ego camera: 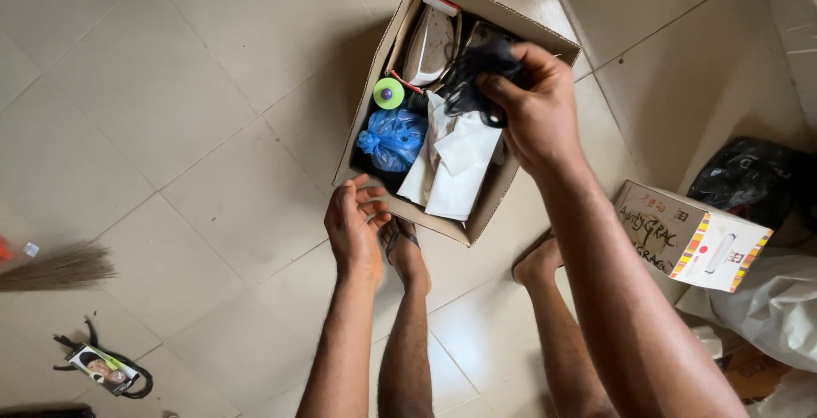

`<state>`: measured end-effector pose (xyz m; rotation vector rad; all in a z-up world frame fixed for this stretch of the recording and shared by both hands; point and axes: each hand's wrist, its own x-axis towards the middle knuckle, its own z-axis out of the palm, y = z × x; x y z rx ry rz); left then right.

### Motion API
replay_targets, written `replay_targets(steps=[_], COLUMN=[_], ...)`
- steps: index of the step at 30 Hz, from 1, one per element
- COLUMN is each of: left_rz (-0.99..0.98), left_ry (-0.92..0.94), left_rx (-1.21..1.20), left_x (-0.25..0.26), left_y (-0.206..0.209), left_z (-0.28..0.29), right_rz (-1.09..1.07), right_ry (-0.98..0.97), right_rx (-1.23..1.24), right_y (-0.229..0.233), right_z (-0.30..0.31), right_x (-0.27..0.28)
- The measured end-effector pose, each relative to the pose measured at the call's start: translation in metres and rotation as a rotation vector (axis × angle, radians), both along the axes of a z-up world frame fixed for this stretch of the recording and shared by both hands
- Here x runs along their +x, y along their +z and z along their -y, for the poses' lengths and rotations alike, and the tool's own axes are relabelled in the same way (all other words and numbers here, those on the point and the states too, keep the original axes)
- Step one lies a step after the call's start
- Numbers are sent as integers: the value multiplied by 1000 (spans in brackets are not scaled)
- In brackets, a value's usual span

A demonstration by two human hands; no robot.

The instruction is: Sorting through various household items, papers, electronics, and unboxing a kitchen appliance.

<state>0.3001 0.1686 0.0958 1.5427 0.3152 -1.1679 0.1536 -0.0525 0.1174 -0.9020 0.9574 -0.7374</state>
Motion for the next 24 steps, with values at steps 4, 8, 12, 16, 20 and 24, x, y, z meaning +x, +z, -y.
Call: replay_targets(steps=[4,8,12,16,20,24], left_rz=[-6,-11,1,7,-14,25], left_ry=[-45,-149,-221,-281,-399,-601], left_rx=[33,30,-15,-72,-201,-206], left_x=[-14,-34,-58,-53,-76,-104], left_y=[-12,-19,-13,-2,18,68], left_z=[-18,-17,0,17,53,90], right_rz=[-80,-844,-784,-700,-522,-458], right_ry=[89,256,285,226,192,112], right_rx=[121,-446,-80,61,78,91], right_y=[-68,-44,0,11,32,60], right_z=[-45,-100,-113,-112,-103,-109], right_x=[-15,-41,-68,-76,-104,-146])
